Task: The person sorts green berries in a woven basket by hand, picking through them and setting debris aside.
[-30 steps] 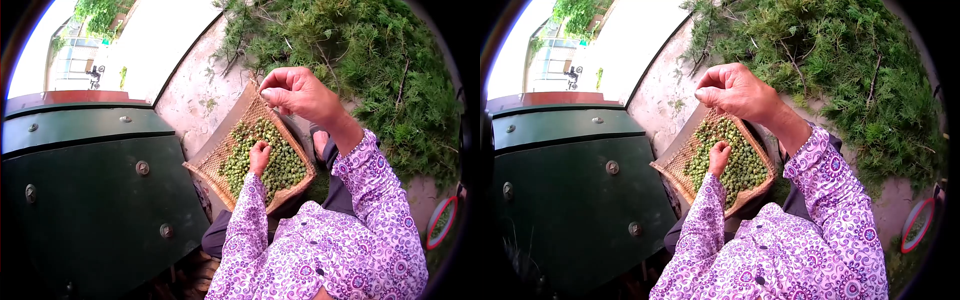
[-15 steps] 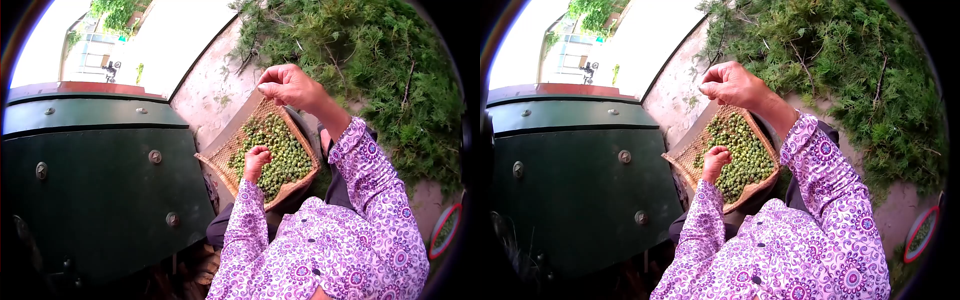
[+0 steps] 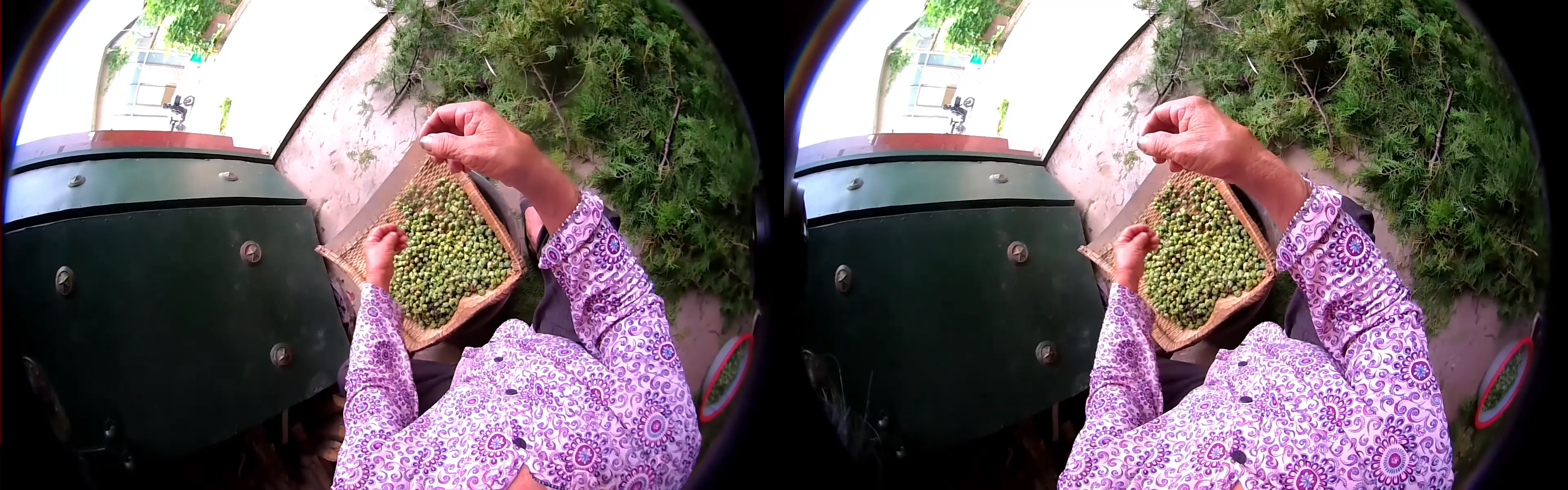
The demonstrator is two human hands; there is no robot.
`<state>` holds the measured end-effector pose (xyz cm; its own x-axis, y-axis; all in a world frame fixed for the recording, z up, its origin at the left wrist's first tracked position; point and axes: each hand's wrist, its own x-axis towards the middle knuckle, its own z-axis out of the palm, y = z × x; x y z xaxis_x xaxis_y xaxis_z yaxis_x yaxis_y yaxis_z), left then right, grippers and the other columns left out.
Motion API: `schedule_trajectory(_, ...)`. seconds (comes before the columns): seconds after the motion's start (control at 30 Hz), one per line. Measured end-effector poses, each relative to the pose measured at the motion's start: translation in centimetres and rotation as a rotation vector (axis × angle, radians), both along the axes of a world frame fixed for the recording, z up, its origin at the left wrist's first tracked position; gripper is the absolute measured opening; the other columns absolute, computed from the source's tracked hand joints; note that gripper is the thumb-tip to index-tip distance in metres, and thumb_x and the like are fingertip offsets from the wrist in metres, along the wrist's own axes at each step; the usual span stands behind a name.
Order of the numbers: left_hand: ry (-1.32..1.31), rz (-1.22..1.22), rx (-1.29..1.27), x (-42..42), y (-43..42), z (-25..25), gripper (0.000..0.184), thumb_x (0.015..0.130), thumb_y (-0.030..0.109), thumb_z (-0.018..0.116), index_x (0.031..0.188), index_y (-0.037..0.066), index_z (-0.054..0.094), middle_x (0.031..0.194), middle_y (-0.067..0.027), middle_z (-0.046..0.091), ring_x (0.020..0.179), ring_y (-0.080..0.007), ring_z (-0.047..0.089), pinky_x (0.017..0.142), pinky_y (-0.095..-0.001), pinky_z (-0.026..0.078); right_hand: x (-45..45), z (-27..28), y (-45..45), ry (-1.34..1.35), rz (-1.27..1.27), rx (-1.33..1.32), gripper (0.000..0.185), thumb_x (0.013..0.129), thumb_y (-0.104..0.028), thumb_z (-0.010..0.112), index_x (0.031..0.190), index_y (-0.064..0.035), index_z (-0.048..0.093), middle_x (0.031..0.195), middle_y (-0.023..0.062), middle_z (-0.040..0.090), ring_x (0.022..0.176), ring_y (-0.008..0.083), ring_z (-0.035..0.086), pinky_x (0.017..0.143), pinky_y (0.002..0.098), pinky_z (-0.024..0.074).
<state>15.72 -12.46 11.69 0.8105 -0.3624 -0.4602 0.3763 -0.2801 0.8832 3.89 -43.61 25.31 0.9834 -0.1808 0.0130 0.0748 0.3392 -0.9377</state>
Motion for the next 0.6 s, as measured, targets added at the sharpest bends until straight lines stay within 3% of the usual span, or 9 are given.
schedule_trajectory(0.07, -0.305, 0.240, -0.058, 4.2, 0.6, 1.0, 0.026, 0.079, -0.003, 0.050, 0.104, 0.002, 0.055, 0.094, -0.0084, 0.059, 0.080, -0.0169, 0.059, 0.064, -0.0269, 0.050, -0.1, 0.4, -0.1, 0.008, -0.004, 0.011, 0.016, 0.084, -0.019, 0.059, 0.084, -0.0027, 0.059, 0.071, 0.0017, 0.058, 0.062, 0.0063, 0.053, 0.056, 0.0208, 0.0473)
schedule_trajectory(0.1, -0.553, 0.191, 0.149, 5.9, 1.0, 0.6, 0.034, 0.079, 0.004, 0.052, 0.113, -0.001, 0.051, 0.111, -0.0143, 0.054, 0.103, -0.0220, 0.052, 0.086, -0.0302, 0.042, 0.0, 0.4, 0.0, 0.017, -0.016, 0.018, 0.016, 0.084, -0.018, 0.059, 0.085, -0.0022, 0.059, 0.071, 0.0015, 0.058, 0.061, 0.0064, 0.053, 0.055, 0.0207, 0.0471)
schedule_trajectory(0.13, -0.553, 0.194, 0.148, 6.4, 1.3, -0.1, 0.034, 0.079, 0.004, 0.052, 0.113, -0.001, 0.051, 0.111, -0.0143, 0.054, 0.103, -0.0220, 0.052, 0.086, -0.0302, 0.042, 0.1, 0.5, 0.0, 0.016, -0.014, 0.016, 0.016, 0.084, -0.018, 0.059, 0.085, -0.0022, 0.059, 0.071, 0.0015, 0.058, 0.061, 0.0064, 0.053, 0.055, 0.0207, 0.0471)
schedule_trajectory(0.2, -0.608, -0.021, 0.592, 7.3, 1.5, -1.8, 0.048, 0.077, 0.015, 0.057, 0.120, -0.001, 0.047, 0.118, -0.0173, 0.051, 0.111, -0.0273, 0.047, 0.096, -0.0331, 0.034, 0.2, 0.7, 0.0, 0.018, -0.029, 0.019, 0.015, 0.084, -0.017, 0.058, 0.085, -0.0019, 0.059, 0.071, 0.0013, 0.058, 0.061, 0.0064, 0.053, 0.055, 0.0209, 0.0472)
schedule_trajectory(0.23, -0.600, -0.126, 0.692, 6.9, 1.5, -3.2, 0.054, 0.074, 0.024, 0.058, 0.121, 0.000, 0.046, 0.121, -0.0190, 0.048, 0.113, -0.0306, 0.046, 0.097, -0.0352, 0.034, 0.2, 0.9, 0.0, 0.025, -0.014, 0.021, 0.014, 0.084, -0.016, 0.057, 0.085, -0.0013, 0.059, 0.071, 0.0012, 0.057, 0.061, 0.0062, 0.053, 0.055, 0.0208, 0.0472)
schedule_trajectory(0.27, -0.750, -0.300, 0.758, 6.3, 1.0, -4.3, 0.057, 0.075, 0.028, 0.058, 0.123, 0.000, 0.044, 0.125, -0.0212, 0.044, 0.117, -0.0329, 0.040, 0.099, -0.0372, 0.031, 0.2, 1.1, 0.0, 0.003, -0.010, 0.037, 0.014, 0.084, -0.014, 0.057, 0.084, -0.0006, 0.059, 0.070, 0.0011, 0.057, 0.061, 0.0060, 0.052, 0.055, 0.0209, 0.0469)
schedule_trajectory(0.47, -0.503, -0.419, 0.890, 4.7, -1.0, -9.6, 0.077, 0.074, 0.040, 0.060, 0.132, 0.000, 0.029, 0.137, -0.0254, 0.024, 0.128, -0.0346, 0.022, 0.104, -0.0386, 0.022, 0.7, 0.5, 0.5, 0.034, -0.011, 0.047, 0.015, 0.083, -0.013, 0.059, 0.091, 0.0000, 0.057, 0.072, -0.0011, 0.056, 0.058, 0.0026, 0.048, 0.051, 0.0170, 0.0407)
schedule_trajectory(0.53, -0.458, -0.490, 0.834, 4.7, -1.6, -10.4, 0.078, 0.074, 0.043, 0.060, 0.133, 0.003, 0.029, 0.138, -0.0243, 0.023, 0.128, -0.0348, 0.022, 0.104, -0.0389, 0.022, 0.8, 0.6, 0.4, 0.036, 0.003, 0.070, 0.016, 0.083, -0.013, 0.059, 0.091, 0.0000, 0.056, 0.073, -0.0011, 0.056, 0.059, 0.0027, 0.048, 0.052, 0.0170, 0.0406)
schedule_trajectory(0.6, -0.403, -0.565, 0.976, 3.2, -2.5, -10.5, 0.075, 0.072, 0.048, 0.059, 0.134, 0.015, 0.033, 0.140, -0.0205, 0.021, 0.126, -0.0389, 0.024, 0.102, -0.0477, 0.023, 1.0, 0.8, 0.5, 0.046, -0.003, 0.057, 0.016, 0.083, -0.013, 0.059, 0.091, 0.0000, 0.056, 0.073, -0.0013, 0.056, 0.059, 0.0027, 0.048, 0.052, 0.0168, 0.0405)
